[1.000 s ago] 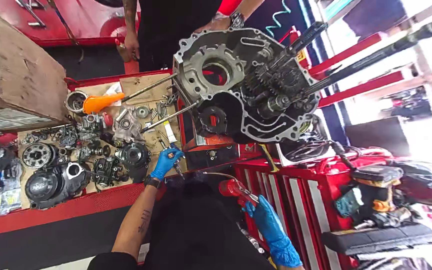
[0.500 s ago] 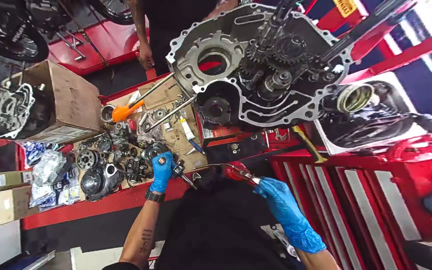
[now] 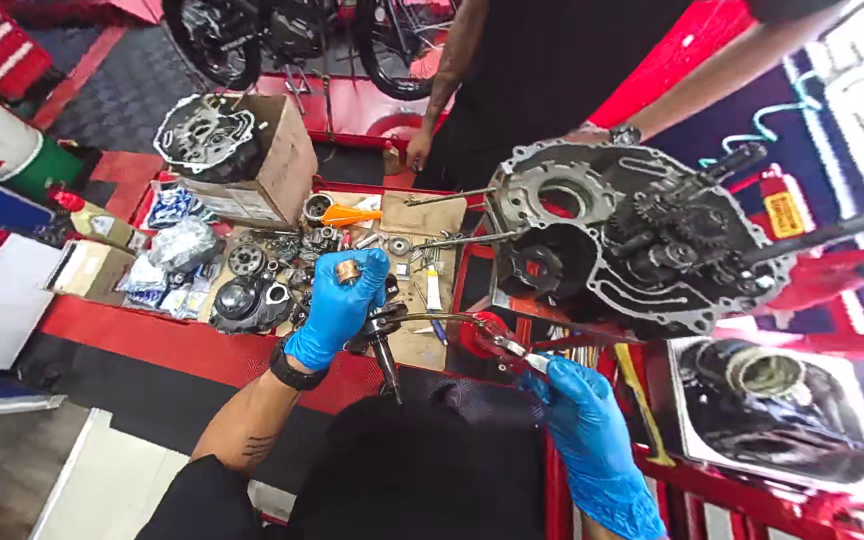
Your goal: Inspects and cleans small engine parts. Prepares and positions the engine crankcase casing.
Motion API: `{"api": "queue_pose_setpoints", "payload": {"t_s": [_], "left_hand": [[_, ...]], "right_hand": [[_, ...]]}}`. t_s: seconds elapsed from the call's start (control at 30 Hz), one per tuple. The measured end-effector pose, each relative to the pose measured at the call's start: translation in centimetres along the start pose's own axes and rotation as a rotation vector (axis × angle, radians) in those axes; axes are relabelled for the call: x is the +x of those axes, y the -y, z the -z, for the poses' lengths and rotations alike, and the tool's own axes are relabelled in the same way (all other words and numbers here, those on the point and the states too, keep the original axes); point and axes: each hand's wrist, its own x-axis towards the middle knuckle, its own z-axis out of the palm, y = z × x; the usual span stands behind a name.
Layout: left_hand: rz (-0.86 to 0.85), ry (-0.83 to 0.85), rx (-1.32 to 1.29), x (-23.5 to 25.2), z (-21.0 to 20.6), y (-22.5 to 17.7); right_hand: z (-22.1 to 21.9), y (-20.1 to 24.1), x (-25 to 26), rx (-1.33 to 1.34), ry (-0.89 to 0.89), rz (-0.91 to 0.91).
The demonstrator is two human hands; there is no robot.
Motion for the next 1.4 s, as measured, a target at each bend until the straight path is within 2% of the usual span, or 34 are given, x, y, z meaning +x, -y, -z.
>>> {"api": "queue_pose_setpoints", "payload": {"t_s": [0.37,0.67,0.87,1.07,1.27,1.4], "left_hand": [[-0.066,0.029,-0.010,0.9,0.3,-2.7],[-0.024,0.006,0.011,1.0,0.2,-2.4],[-0.007,-0.011,0.024,0.8,0.8,-2.5],[0.011,-0.025,0.028,0.5,1.4,-2.2],[-0.001,-0.043,0.018,0.3,2.0,-2.5],[0.008,-0.035,0.033,0.3,2.2,-2.6]], "right_hand": [[-0.1,1.8,0.0,-0.031,0.008,0.049],[-1.8,3.0,0.4,-0.098,0.066,0.085],[-1.2,3.8,0.3,-0.132,0.030,0.075],[-2.9,3.4,0.8,-0.102,0.059,0.071],[-1.2,3.2,0.9,-0.132,0.023,0.061],[-1.9,3.2,1.2,-0.124,0.037,0.061]]}}
